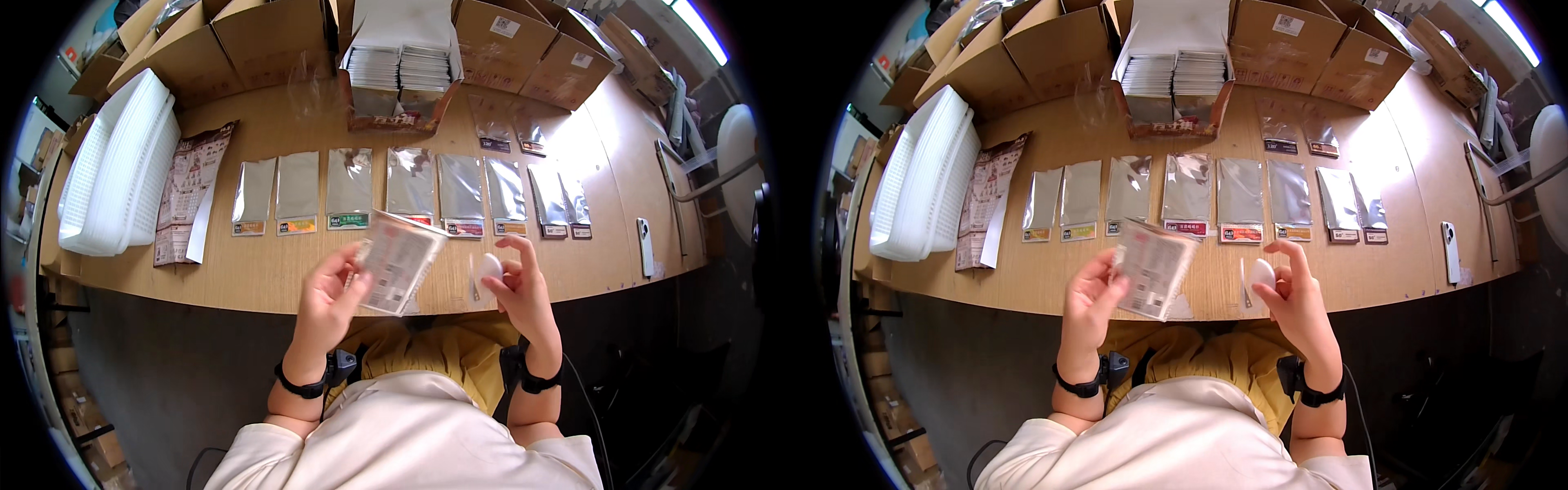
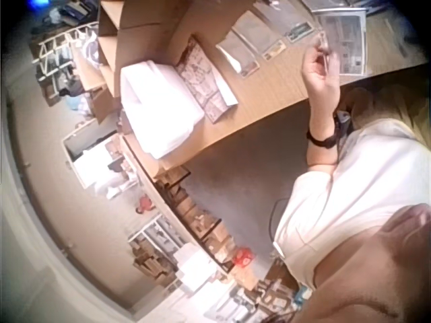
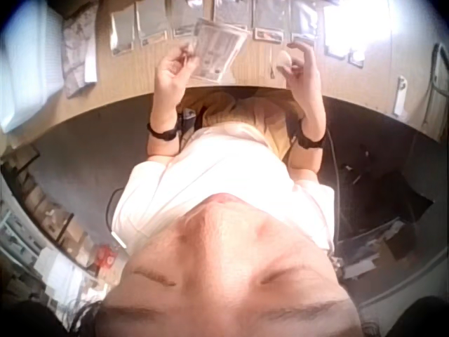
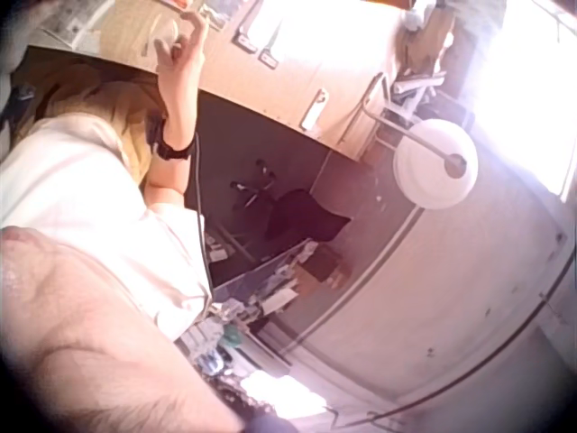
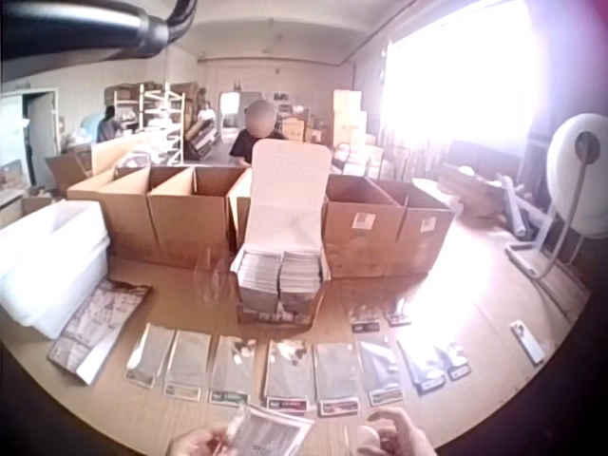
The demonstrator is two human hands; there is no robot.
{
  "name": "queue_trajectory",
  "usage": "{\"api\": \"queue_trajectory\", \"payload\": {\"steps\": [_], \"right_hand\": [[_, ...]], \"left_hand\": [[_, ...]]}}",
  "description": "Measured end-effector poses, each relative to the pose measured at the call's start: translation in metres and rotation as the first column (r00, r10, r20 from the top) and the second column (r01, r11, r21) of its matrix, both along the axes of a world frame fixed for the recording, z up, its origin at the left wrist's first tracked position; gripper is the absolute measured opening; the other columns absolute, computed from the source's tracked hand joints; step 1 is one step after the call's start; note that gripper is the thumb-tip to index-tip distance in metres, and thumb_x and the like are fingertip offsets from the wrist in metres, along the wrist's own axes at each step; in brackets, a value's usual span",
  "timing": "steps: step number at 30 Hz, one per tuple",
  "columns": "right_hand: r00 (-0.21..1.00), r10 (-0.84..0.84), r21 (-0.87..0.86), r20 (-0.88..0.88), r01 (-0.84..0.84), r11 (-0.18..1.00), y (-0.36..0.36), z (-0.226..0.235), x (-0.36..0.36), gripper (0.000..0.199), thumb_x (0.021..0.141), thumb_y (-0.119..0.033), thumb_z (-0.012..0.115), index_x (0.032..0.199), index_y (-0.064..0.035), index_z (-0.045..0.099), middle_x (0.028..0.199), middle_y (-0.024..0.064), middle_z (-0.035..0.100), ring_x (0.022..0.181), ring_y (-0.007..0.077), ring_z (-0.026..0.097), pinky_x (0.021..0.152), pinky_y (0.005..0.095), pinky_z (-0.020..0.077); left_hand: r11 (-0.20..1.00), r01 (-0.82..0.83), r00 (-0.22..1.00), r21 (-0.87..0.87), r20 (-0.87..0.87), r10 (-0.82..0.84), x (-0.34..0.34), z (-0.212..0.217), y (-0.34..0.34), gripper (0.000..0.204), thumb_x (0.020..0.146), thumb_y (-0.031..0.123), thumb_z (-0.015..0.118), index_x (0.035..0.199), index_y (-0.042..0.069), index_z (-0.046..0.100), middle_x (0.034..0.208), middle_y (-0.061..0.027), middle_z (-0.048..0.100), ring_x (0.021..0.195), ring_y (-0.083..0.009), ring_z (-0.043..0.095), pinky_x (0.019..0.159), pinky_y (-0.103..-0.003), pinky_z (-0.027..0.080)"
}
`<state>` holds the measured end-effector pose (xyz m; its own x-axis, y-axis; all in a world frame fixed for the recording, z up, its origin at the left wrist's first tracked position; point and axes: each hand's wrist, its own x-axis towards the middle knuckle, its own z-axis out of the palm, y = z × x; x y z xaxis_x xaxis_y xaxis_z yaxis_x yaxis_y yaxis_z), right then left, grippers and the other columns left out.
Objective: The person repeatedly picks up small sealed packets from a box, uses a white plastic tool to open them, and places the opened packets in a row on the table. The person handles the packets one at a time, flipping them over to show the labels before arranging them.
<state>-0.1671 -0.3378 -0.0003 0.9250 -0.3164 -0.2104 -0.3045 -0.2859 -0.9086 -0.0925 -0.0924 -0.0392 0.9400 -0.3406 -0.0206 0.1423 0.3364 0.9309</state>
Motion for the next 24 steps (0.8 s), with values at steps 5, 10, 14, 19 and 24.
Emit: {"api": "queue_trajectory", "payload": {"steps": [5, 10, 14, 19, 24], "right_hand": [[0.947, -0.012, -0.139, 0.322, 0.059, 0.988, 0.014, 0.006, -0.008, 0.010, 0.082, 0.004, 0.054, 0.086, -0.0006, 0.062, 0.073, 0.0029, 0.048, 0.050, 0.0067, 0.042, 0.044, 0.0181, 0.0345], [0.918, 0.295, -0.364, 0.265, -0.188, 0.912, 0.024, 0.010, -0.013, 0.006, 0.076, 0.002, 0.061, 0.082, 0.0007, 0.061, 0.067, 0.0064, 0.043, 0.049, 0.0106, 0.040, 0.044, 0.0224, 0.0309], [0.909, 0.202, -0.229, 0.364, -0.122, 0.966, 0.034, -0.001, -0.012, 0.004, 0.077, 0.002, 0.062, 0.074, 0.0029, 0.059, 0.067, 0.0051, 0.043, 0.052, 0.0082, 0.040, 0.047, 0.0200, 0.0302], [0.831, -0.155, 0.111, 0.534, 0.112, 0.987, 0.050, -0.008, -0.004, 0.013, 0.083, -0.003, 0.059, 0.074, 0.0057, 0.056, 0.074, 0.0031, 0.047, 0.060, 0.0041, 0.040, 0.051, 0.0159, 0.0279], [0.849, -0.174, 0.174, 0.499, 0.099, 0.980, 0.060, -0.020, 0.007, 0.013, 0.085, -0.005, 0.059, 0.077, 0.0051, 0.055, 0.075, 0.0014, 0.045, 0.062, 0.0036, 0.039, 0.051, 0.0157, 0.0271]], "left_hand": [[0.855, 0.377, 0.885, 0.356, 0.134, -0.446, -0.005, 0.023, -0.008, 0.029, 0.079, -0.004, 0.057, 0.108, 0.002, 0.060, 0.089, -0.0048, 0.060, 0.080, -0.0096, 0.057, 0.075, -0.022, 0.046], [0.869, 0.413, 0.898, 0.274, 0.036, -0.438, -0.007, 0.022, -0.009, 0.024, 0.075, -0.005, 0.061, 0.098, 0.002, 0.066, 0.093, -0.0069, 0.066, 0.079, -0.0101, 0.062, 0.068, -0.021, 0.049], [0.956, 0.292, 0.951, 0.016, -0.108, -0.289, -0.005, 0.016, -0.005, 0.050, 0.077, 0.003, 0.066, 0.123, 0.000, 0.045, 0.095, -0.0115, 0.064, 0.087, -0.0137, 0.061, 0.076, -0.024, 0.049], [0.927, 0.140, 0.977, -0.347, -0.103, -0.186, 0.001, -0.011, -0.008, 0.056, 0.076, 0.008, 0.070, 0.122, -0.005, 0.040, 0.100, -0.0135, 0.062, 0.088, -0.0184, 0.061, 0.080, -0.029, 0.050], [0.902, 0.310, 0.891, -0.301, -0.240, -0.386, -0.014, -0.007, -0.015, 0.027, 0.079, -0.002, 0.063, 0.105, -0.004, 0.056, 0.098, -0.0134, 0.062, 0.084, -0.0186, 0.063, 0.075, -0.029, 0.053]]}}
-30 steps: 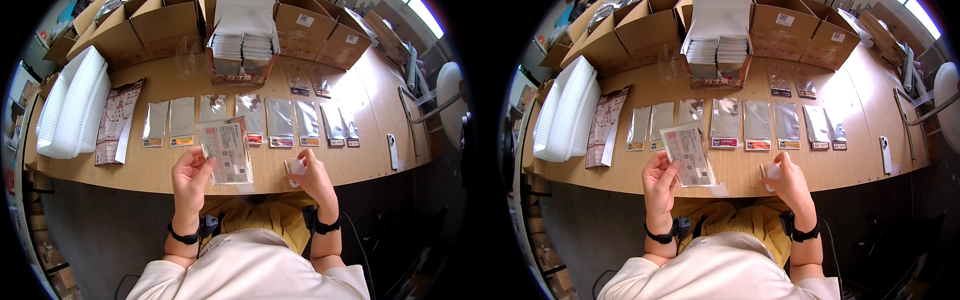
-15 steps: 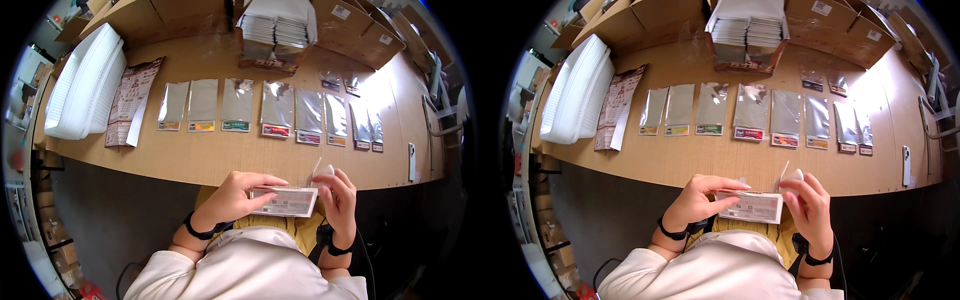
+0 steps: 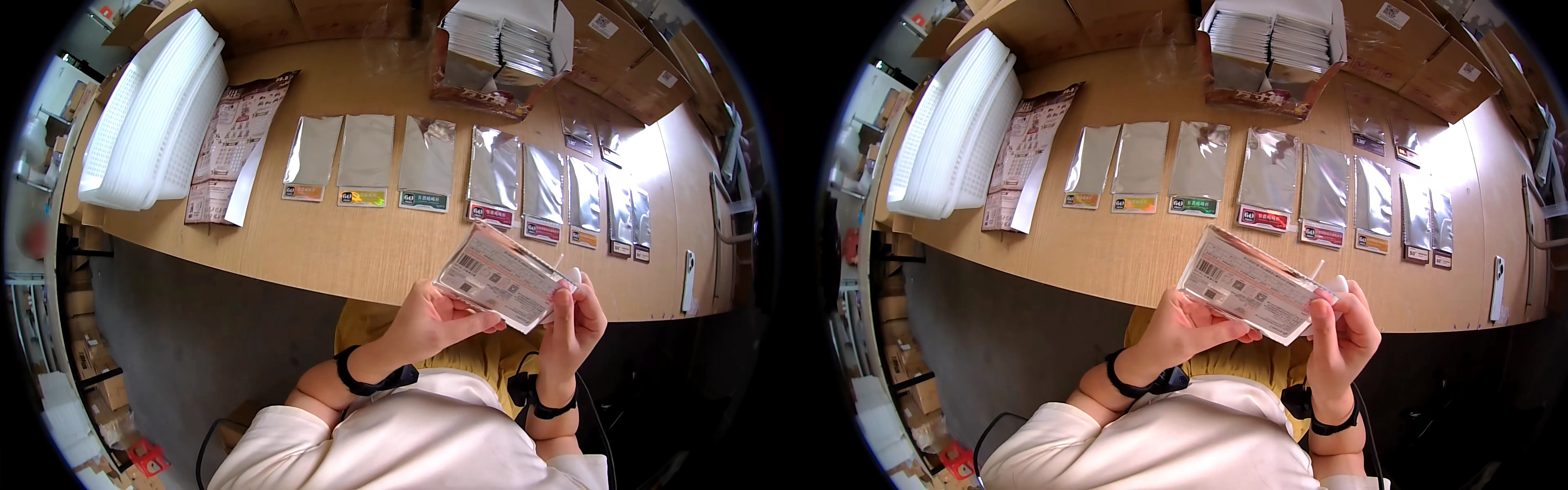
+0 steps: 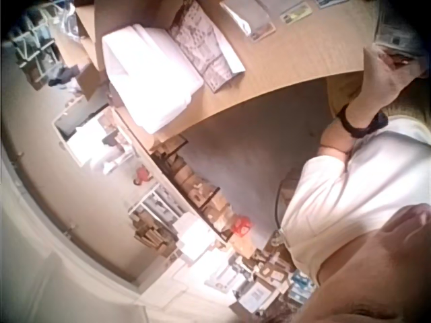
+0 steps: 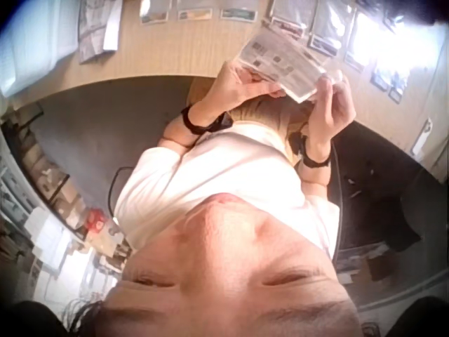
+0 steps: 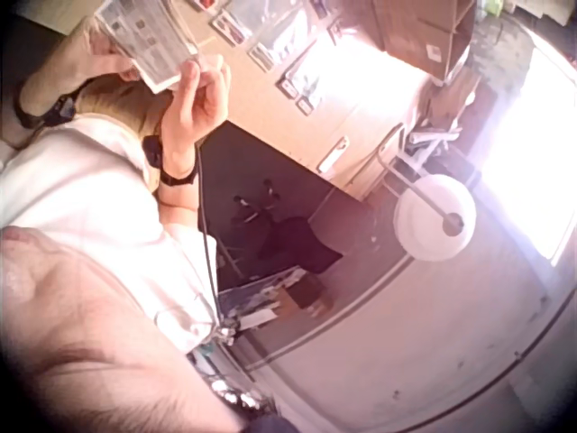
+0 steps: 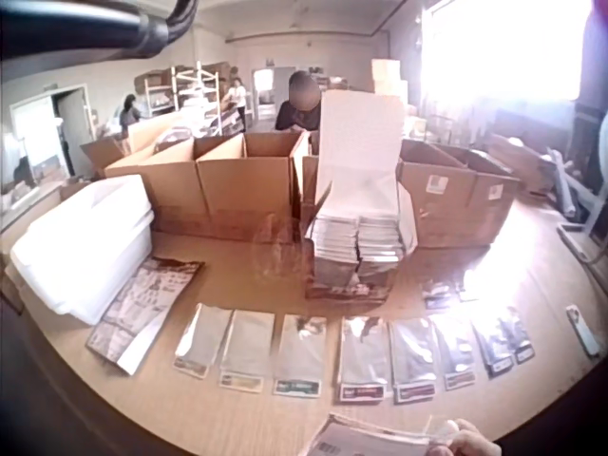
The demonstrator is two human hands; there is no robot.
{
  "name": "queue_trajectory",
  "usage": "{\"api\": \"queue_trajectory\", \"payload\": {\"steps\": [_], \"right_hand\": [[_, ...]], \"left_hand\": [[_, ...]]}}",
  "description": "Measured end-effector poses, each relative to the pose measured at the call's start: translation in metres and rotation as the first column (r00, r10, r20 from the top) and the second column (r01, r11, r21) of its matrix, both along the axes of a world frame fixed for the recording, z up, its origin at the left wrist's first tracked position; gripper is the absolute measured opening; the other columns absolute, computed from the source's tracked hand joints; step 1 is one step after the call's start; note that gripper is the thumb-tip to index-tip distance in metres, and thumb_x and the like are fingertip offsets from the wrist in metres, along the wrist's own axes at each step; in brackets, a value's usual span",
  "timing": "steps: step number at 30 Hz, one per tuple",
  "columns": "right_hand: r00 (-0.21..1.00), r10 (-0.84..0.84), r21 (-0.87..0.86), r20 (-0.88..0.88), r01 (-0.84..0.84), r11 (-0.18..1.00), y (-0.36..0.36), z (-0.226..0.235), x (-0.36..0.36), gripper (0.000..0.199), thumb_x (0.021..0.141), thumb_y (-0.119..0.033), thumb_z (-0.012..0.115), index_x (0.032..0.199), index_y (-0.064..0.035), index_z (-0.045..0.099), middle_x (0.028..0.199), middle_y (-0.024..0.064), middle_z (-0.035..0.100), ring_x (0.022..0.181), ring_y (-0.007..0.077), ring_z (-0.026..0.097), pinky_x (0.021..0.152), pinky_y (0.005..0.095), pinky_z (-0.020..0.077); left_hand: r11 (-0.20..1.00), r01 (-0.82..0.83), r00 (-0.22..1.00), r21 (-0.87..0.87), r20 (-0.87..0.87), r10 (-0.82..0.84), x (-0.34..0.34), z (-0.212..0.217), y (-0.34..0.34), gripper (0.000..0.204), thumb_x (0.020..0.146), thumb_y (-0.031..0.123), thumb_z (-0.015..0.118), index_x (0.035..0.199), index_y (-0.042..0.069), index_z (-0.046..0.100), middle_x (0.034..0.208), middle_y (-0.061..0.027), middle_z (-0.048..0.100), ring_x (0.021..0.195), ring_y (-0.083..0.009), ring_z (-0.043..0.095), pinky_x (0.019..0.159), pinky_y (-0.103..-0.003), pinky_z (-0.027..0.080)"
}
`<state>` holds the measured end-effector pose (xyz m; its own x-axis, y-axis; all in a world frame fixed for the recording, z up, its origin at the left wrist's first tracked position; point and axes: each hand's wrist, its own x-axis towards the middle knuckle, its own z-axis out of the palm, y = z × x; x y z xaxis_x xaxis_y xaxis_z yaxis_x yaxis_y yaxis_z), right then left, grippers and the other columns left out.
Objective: The person repeatedly picks up small sealed packets from a box, uses a white plastic tool to open them, and places the opened packets in a row on the table. The person handles the packets one at a time, flipping them over to show the labels before arranging them.
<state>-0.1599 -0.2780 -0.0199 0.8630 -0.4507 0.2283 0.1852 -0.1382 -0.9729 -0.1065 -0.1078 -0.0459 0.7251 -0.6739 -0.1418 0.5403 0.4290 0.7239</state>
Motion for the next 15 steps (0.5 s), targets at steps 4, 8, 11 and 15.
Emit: {"api": "queue_trajectory", "payload": {"steps": [4, 8, 11, 15], "right_hand": [[0.999, 0.021, -0.067, -0.044, -0.024, 0.997, 0.007, -0.005, 0.006, 0.013, 0.085, -0.002, 0.058, 0.075, 0.0052, 0.053, 0.074, 0.0008, 0.042, 0.061, 0.0045, 0.037, 0.052, 0.0162, 0.0264], [0.991, 0.081, -0.176, -0.106, -0.099, 0.979, 0.010, -0.009, 0.011, 0.014, 0.084, -0.001, 0.058, 0.074, 0.0050, 0.050, 0.072, 0.0003, 0.039, 0.061, 0.0054, 0.035, 0.052, 0.0168, 0.0259], [0.973, 0.085, -0.215, -0.216, -0.132, 0.968, 0.010, -0.013, 0.012, 0.008, 0.085, 0.000, 0.056, 0.078, 0.0047, 0.053, 0.074, 0.0008, 0.040, 0.061, 0.0055, 0.038, 0.051, 0.0166, 0.0290], [0.953, 0.119, -0.102, -0.279, -0.153, 0.983, 0.020, 0.000, 0.018, 0.012, 0.086, 0.002, 0.052, 0.098, 0.0008, 0.052, 0.081, 0.0040, 0.050, 0.063, 0.0055, 0.047, 0.052, 0.0158, 0.0363]], "left_hand": [[0.993, -0.108, 0.994, 0.048, 0.024, 0.107, -0.002, -0.005, -0.002, 0.023, 0.078, -0.002, 0.064, 0.100, -0.005, 0.059, 0.094, -0.0108, 0.064, 0.081, -0.0129, 0.062, 0.072, -0.025, 0.052], [0.973, -0.176, 0.984, 0.150, 0.027, 0.174, -0.001, -0.005, 0.003, 0.018, 0.078, 0.000, 0.065, 0.095, -0.003, 0.062, 0.090, -0.0076, 0.065, 0.076, -0.0095, 0.061, 0.066, -0.022, 0.051], [0.970, -0.167, 0.986, 0.177, 0.016, 0.167, 0.005, -0.012, 0.012, 0.014, 0.078, 0.002, 0.065, 0.092, 0.000, 0.063, 0.088, -0.0061, 0.065, 0.075, -0.0087, 0.060, 0.066, -0.023, 0.051], [0.897, -0.439, 0.853, 0.058, -0.288, 0.436, 0.015, -0.012, 0.014, 0.010, 0.079, 0.004, 0.064, 0.089, 0.000, 0.064, 0.088, -0.0068, 0.065, 0.077, -0.0108, 0.060, 0.071, -0.026, 0.052]]}}
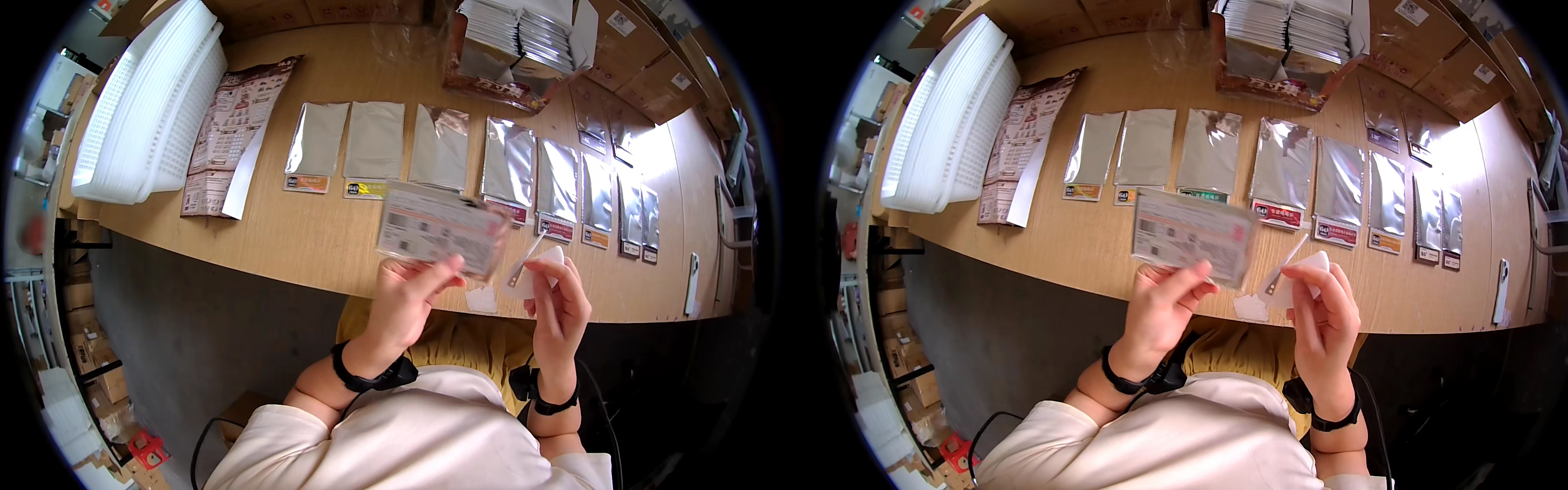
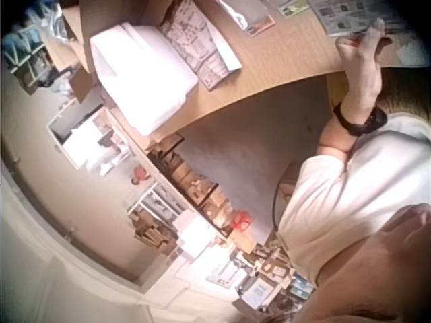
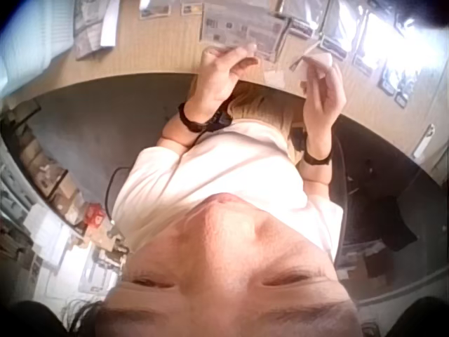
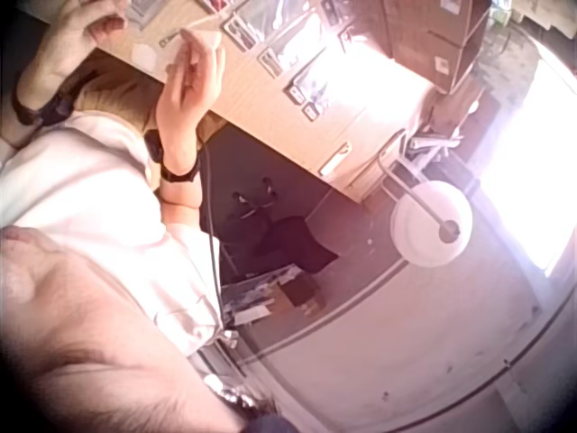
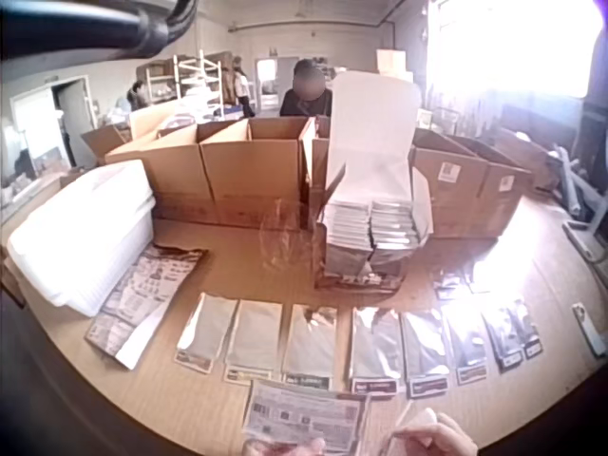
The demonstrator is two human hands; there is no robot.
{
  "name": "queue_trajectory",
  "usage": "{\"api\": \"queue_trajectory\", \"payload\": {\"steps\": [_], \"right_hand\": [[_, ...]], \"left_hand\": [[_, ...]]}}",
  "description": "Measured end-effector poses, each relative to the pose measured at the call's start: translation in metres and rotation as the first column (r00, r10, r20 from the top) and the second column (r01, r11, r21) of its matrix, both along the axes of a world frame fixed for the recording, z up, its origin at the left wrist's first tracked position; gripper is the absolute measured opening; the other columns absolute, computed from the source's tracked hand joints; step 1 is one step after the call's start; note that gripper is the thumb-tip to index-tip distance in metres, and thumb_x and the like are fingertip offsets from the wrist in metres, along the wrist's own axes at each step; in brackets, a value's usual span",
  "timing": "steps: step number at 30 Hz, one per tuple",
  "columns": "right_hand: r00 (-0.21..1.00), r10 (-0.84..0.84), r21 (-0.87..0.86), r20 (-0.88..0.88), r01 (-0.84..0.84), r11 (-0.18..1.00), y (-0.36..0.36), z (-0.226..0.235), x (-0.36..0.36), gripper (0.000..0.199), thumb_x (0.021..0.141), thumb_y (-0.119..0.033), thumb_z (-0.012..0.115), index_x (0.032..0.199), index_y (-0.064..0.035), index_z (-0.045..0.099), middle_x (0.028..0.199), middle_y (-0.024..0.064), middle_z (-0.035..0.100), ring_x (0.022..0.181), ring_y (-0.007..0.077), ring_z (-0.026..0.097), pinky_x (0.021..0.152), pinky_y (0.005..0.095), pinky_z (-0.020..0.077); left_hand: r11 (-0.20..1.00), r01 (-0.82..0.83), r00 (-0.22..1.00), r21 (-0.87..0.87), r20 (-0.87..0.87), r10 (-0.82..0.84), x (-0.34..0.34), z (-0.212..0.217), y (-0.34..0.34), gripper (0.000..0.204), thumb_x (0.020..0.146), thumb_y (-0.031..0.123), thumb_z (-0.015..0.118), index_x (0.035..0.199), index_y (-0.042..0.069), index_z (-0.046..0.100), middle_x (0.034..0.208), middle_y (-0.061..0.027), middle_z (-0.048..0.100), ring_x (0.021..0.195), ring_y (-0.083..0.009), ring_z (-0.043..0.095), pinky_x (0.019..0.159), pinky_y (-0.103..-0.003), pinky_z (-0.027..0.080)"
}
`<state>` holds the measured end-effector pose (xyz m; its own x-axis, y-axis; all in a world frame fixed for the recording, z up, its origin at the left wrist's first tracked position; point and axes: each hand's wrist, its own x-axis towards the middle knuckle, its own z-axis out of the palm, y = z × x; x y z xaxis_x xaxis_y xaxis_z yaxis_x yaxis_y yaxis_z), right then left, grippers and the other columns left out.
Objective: The person repeatedly picks up small sealed packets from a box, uses a white plastic tool to open them, and places the opened packets in a row on the table. The person handles the packets one at a time, flipping them over to show the labels before arranging them.
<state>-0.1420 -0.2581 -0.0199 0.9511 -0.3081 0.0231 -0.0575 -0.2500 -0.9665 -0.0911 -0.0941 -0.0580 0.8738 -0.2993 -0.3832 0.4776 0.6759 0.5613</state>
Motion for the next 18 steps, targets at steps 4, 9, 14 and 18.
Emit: {"api": "queue_trajectory", "payload": {"steps": [4, 9, 14, 18], "right_hand": [[0.998, 0.066, 0.212, -0.010, -0.063, 0.975, 0.005, 0.004, -0.003, 0.045, 0.084, 0.006, 0.052, 0.124, -0.0049, 0.033, 0.083, 0.0070, 0.056, 0.063, 0.0058, 0.051, 0.052, 0.0162, 0.0396], [0.949, 0.287, 0.457, -0.128, -0.201, 0.867, 0.008, 0.009, -0.005, 0.049, 0.083, 0.008, 0.054, 0.123, -0.0028, 0.029, 0.080, 0.0057, 0.056, 0.066, 0.0055, 0.053, 0.053, 0.0156, 0.0398], [0.942, 0.324, 0.476, -0.093, -0.243, 0.845, 0.010, 0.011, -0.005, 0.037, 0.084, 0.007, 0.054, 0.115, -0.0004, 0.036, 0.087, 0.0058, 0.056, 0.073, 0.0052, 0.055, 0.058, 0.0163, 0.0426], [0.935, 0.343, 0.470, -0.088, -0.265, 0.842, 0.009, 0.011, -0.005, 0.035, 0.084, 0.006, 0.054, 0.114, -0.0001, 0.037, 0.090, 0.0067, 0.057, 0.077, 0.0059, 0.056, 0.061, 0.0175, 0.0442]], "left_hand": [[0.994, -0.040, 0.994, -0.106, -0.110, 0.028, 0.010, -0.004, 0.008, 0.006, 0.081, 0.003, 0.061, 0.086, 0.001, 0.064, 0.087, -0.0071, 0.064, 0.078, -0.0139, 0.062, 0.073, -0.029, 0.054], [0.995, -0.055, 0.994, -0.079, -0.101, 0.047, 0.013, 0.003, 0.011, 0.009, 0.082, 0.005, 0.061, 0.090, 0.001, 0.063, 0.089, -0.0071, 0.064, 0.079, -0.0135, 0.063, 0.074, -0.028, 0.054], [0.997, -0.052, 0.997, -0.061, -0.067, 0.047, 0.011, 0.003, 0.010, 0.009, 0.082, 0.005, 0.061, 0.090, 0.002, 0.063, 0.089, -0.0077, 0.064, 0.080, -0.0136, 0.063, 0.074, -0.027, 0.055], [0.997, -0.056, 0.997, -0.051, -0.060, 0.053, 0.010, 0.007, 0.008, 0.009, 0.083, 0.004, 0.060, 0.091, 0.002, 0.063, 0.089, -0.0082, 0.064, 0.081, -0.0143, 0.063, 0.074, -0.027, 0.055]]}}
